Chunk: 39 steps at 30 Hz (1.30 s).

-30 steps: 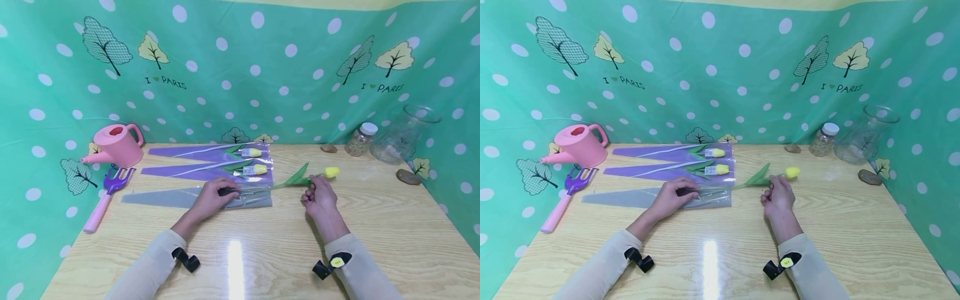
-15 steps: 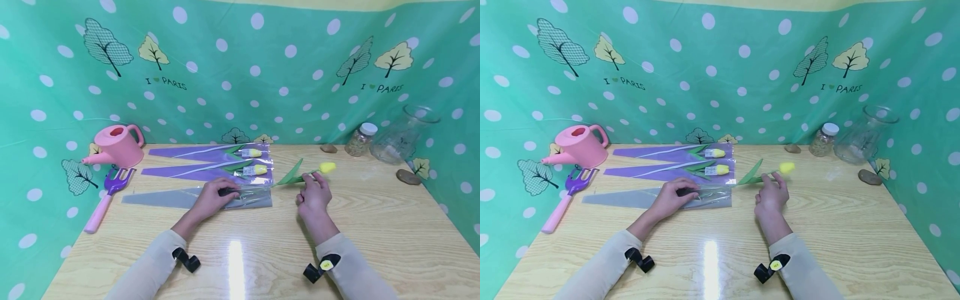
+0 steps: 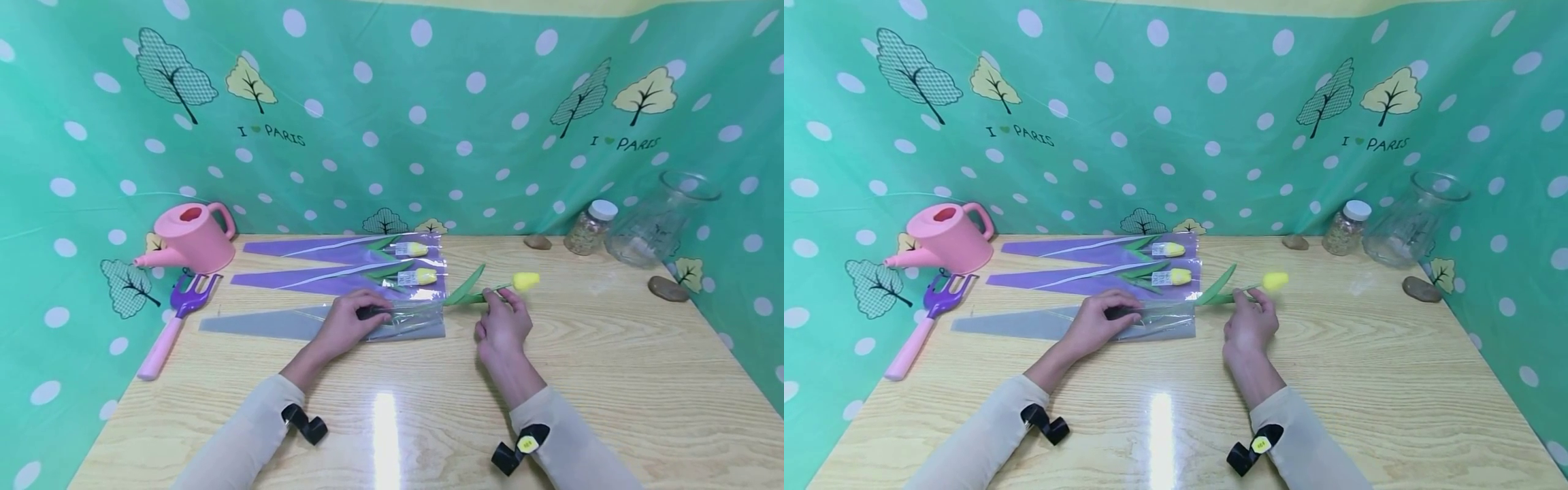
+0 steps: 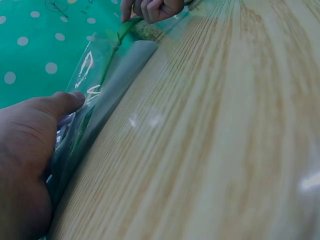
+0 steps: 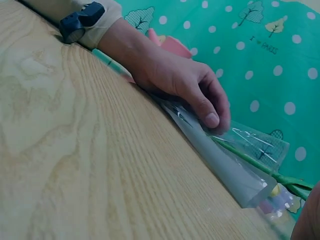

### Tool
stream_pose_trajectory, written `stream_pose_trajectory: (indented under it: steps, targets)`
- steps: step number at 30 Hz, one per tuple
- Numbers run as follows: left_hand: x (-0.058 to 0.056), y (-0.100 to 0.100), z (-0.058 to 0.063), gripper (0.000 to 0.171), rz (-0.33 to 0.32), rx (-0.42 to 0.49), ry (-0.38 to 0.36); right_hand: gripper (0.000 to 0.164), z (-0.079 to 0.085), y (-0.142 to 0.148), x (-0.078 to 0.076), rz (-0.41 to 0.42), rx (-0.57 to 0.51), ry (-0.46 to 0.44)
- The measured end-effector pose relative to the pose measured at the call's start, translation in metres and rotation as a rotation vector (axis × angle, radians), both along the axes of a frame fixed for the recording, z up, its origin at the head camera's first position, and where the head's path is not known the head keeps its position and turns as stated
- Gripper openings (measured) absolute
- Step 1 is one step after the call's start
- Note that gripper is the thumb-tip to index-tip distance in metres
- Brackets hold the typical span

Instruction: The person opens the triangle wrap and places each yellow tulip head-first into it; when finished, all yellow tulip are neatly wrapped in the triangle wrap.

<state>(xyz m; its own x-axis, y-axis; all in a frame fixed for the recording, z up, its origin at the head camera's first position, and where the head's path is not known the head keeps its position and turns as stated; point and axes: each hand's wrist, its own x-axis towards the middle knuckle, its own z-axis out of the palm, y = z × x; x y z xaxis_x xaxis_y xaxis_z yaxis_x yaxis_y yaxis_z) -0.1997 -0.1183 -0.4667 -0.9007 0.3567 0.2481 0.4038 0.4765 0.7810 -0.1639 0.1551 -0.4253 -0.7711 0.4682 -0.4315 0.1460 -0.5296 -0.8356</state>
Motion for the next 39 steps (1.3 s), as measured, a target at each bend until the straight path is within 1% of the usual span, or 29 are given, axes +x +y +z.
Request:
stream_pose_trajectory:
  steps: [9,16,21,25,32,39]
  targets:
    - [0.001,-0.001,0.003,0.019,0.020,0.036,0.018,0.022,-0.002,-0.013,0.011,0.070,-0.013,-0.010]
    - [0.000,-0.001,0.002,0.020,0.032,0.052,0.036,0.020,-0.005,-0.022,0.018,0.106,-0.031,-0.020]
    - [0.001,-0.001,0.004,0.020,0.024,0.060,0.057,0.019,-0.006,-0.030,0.021,0.131,-0.042,-0.042]
    - [0.001,-0.002,0.003,0.021,0.015,0.068,0.084,0.019,-0.006,-0.039,0.023,0.161,-0.028,-0.061]
    - [0.000,-0.002,0.001,0.021,0.011,0.061,0.098,0.017,-0.008,-0.045,0.024,0.144,-0.018,-0.047]
    - [0.001,0.000,0.000,0.022,-0.006,0.060,0.093,0.017,-0.004,-0.040,0.026,0.169,-0.012,-0.061]
